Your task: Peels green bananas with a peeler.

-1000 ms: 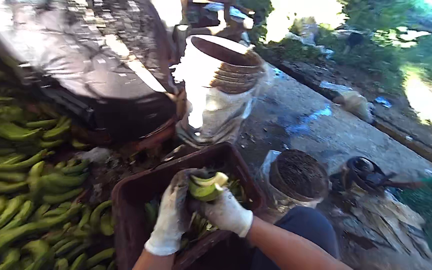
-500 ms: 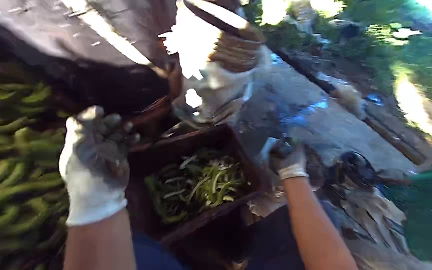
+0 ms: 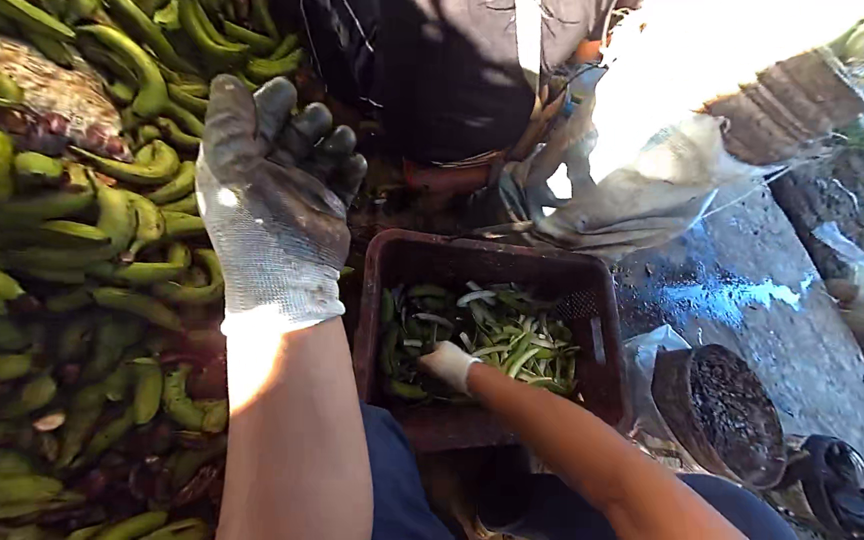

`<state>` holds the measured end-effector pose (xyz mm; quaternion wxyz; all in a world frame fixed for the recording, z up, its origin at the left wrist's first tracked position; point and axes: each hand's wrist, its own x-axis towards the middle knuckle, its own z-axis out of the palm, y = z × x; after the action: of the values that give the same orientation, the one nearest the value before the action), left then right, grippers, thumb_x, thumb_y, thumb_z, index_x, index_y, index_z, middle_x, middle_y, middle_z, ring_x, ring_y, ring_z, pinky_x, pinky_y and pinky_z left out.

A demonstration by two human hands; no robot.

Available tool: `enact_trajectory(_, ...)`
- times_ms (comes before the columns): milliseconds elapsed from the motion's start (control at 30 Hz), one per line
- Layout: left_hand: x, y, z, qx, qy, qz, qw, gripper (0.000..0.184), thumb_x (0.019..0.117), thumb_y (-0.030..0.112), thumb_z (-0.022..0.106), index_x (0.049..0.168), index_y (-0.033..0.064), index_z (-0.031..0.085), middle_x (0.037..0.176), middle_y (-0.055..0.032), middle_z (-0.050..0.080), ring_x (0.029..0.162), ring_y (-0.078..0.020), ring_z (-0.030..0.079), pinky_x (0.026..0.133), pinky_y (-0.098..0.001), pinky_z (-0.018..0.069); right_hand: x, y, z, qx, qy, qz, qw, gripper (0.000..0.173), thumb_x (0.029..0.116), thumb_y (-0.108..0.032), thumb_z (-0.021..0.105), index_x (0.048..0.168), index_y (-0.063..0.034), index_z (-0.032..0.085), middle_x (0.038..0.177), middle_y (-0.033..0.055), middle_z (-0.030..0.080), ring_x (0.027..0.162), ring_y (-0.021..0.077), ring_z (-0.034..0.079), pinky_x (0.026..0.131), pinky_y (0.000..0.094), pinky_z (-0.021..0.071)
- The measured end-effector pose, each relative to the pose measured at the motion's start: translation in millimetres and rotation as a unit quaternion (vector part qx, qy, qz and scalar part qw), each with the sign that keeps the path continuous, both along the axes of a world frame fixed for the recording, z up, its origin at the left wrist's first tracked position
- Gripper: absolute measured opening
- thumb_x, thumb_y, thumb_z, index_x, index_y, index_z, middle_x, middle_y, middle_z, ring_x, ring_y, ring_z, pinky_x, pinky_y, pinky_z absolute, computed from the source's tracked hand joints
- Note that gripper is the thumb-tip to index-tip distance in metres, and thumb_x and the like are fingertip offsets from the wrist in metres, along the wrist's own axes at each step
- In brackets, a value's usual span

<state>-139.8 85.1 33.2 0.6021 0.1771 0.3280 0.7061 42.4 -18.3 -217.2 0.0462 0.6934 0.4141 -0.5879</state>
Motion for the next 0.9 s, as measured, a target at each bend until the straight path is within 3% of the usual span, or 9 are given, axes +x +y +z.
enact_trajectory(133,-8,3,4,0.028,0.01,0.012,0.999,0.042,0.1119,0.035,0.027,0.115,0.0079,0.059,0.091,-0.0086,0.066,0.082,-0.0248,0.069,0.075,-0.0446,0.0612,-57,3,-46,-0.068,-0.101,0.085,0.989,0.054,0.0954,-0.047,0.064,0.126,-0.0024,0.066,0.13,0.019,0.065,0.122,0.0323,0.062,0.101,0.0561,0.0494)
enact_trajectory(300,-16,9,1,0.039,0.021,0.002,0.999,0.042,0.1115,0.035,0.029,0.122,0.0066,0.059,0.096,-0.0096,0.066,0.085,-0.0255,0.069,0.077,-0.0446,0.0609,-58,13,-44,-0.075,-0.145,0.124,0.979,0.053,0.0966,-0.044,0.06,0.126,0.0005,0.065,0.133,0.0196,0.064,0.125,0.0327,0.061,0.102,0.0558,0.0493)
enact_trajectory(500,-3,4,-2,0.024,0.145,-0.065,0.987,0.036,0.1078,0.037,0.047,0.127,0.0095,0.06,0.101,-0.0092,0.069,0.084,-0.023,0.069,0.072,-0.0401,0.0609,39,19,39,0.045,0.017,-0.07,0.996,0.032,0.0895,-0.028,0.073,0.112,-0.0058,0.067,0.091,0.0115,0.072,0.077,0.0244,0.072,0.069,0.0458,0.0617)
enact_trajectory(567,13,-7,2,-0.019,0.319,-0.099,0.942,0.041,0.1046,0.044,0.052,0.132,0.0156,0.062,0.106,-0.0045,0.07,0.088,-0.0167,0.07,0.074,-0.0362,0.0604,67,8,96,0.169,0.052,-0.045,0.983,0.025,0.0895,-0.024,0.073,0.108,-0.0081,0.068,0.086,0.0076,0.072,0.071,0.0198,0.071,0.065,0.0415,0.0614)
enact_trajectory(600,22,-15,1,-0.024,0.419,-0.137,0.897,0.043,0.1042,0.048,0.051,0.134,0.0182,0.06,0.11,-0.0047,0.069,0.093,-0.0167,0.068,0.079,-0.0392,0.0588,79,-2,129,0.245,0.031,-0.004,0.969,0.025,0.091,-0.026,0.072,0.11,-0.0102,0.069,0.09,0.0045,0.073,0.076,0.0159,0.071,0.071,0.0394,0.0622)
enact_trajectory(700,62,-38,-19,0.008,0.604,-0.253,0.756,0.06,0.1022,0.061,0.044,0.145,0.0192,0.051,0.12,-0.0154,0.068,0.105,-0.0317,0.067,0.089,-0.0612,0.0539,110,-44,201,0.46,-0.059,0.084,0.882,0.029,0.0928,-0.027,0.07,0.116,-0.0095,0.071,0.105,0.0038,0.073,0.095,0.009,0.068,0.089,0.0319,0.0576)
enact_trajectory(767,96,-53,-25,0.034,0.561,-0.346,0.751,0.061,0.1044,0.054,0.044,0.153,0.0174,0.042,0.124,-0.0146,0.067,0.108,-0.0276,0.067,0.093,-0.0544,0.0553,134,-68,219,0.539,-0.053,0.081,0.837,0.027,0.0923,-0.021,0.07,0.116,-0.0076,0.071,0.107,0.004,0.072,0.097,0.0067,0.068,0.089,0.0273,0.0576)
enact_trajectory(833,126,-69,-31,0.061,0.416,-0.398,0.815,0.048,0.1052,0.046,0.049,0.142,0.015,0.054,0.111,-0.0065,0.073,0.096,-0.0179,0.071,0.084,-0.0392,0.0604,154,-84,224,0.555,-0.014,0.014,0.831,0.026,0.0911,-0.017,0.071,0.115,-0.008,0.071,0.104,0.0006,0.073,0.092,0.0047,0.068,0.084,0.0258,0.0589)
enact_trajectory(900,144,-79,-35,0.087,0.31,-0.408,0.854,0.044,0.1041,0.036,0.055,0.139,0.0094,0.056,0.108,-0.0073,0.074,0.095,-0.0203,0.072,0.084,-0.0392,0.0621,167,-92,226,0.522,-0.017,-0.121,0.844,0.036,0.0895,-0.021,0.074,0.123,-0.0104,0.067,0.102,-0.0022,0.073,0.087,0.0066,0.068,0.078,0.0302,0.0601)
